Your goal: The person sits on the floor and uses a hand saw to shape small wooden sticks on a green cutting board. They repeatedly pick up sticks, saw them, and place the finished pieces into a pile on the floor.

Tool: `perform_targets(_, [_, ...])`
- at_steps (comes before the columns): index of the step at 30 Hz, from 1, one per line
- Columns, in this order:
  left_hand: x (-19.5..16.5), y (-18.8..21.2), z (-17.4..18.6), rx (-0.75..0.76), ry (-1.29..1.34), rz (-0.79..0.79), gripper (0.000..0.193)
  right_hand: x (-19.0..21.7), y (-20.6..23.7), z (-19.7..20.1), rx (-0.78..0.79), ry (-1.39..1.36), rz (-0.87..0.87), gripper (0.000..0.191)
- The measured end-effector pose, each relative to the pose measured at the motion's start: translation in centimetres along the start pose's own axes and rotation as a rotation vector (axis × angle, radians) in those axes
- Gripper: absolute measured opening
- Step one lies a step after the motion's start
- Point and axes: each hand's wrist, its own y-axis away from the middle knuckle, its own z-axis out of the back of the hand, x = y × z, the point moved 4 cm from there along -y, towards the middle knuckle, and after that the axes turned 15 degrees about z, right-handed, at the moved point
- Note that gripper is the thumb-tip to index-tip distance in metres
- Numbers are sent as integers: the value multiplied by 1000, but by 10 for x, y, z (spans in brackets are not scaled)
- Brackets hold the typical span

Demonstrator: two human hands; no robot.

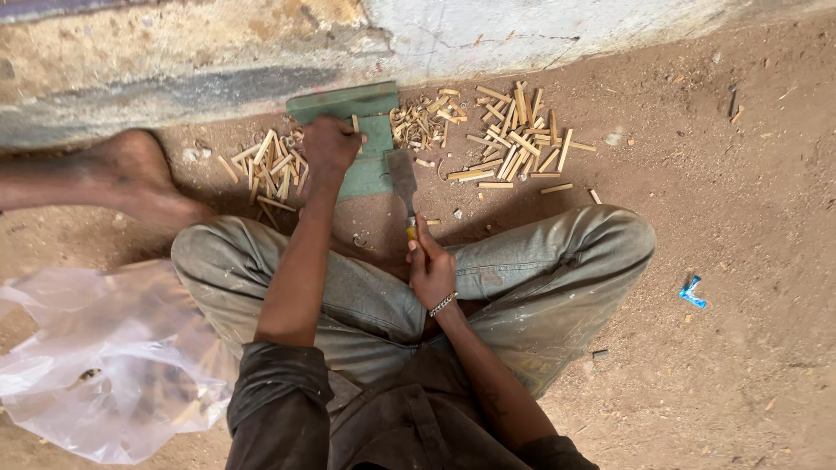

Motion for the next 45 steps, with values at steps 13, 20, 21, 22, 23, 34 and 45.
perform_targets(13, [-4, 9, 6, -108, 191, -25, 20, 3, -2, 1, 38, -55, -68, 50])
perform_targets(20, [5, 14, 13, -61, 335, 22, 18, 15, -7, -4, 40, -28, -46, 50])
perform_targets(21, [8, 19, 17, -72, 356, 2, 17, 16, -7, -6, 41, -24, -57, 50])
perform_targets(22, [12, 25, 21, -87, 327, -53, 15, 19, -8, -9, 42, -9, 1, 50])
perform_targets(23, [16, 32, 25, -100, 298, -102, 13, 23, -8, -12, 49, 6, 57, 49])
perform_targets(34, [41, 106, -25, 69, -320, -552, 64, 19, -11, -42, 110, 164, 73, 50])
perform_targets(45, [48, 139, -15, 141, -287, -456, 71, 36, 7, -25, 137, 71, 264, 47])
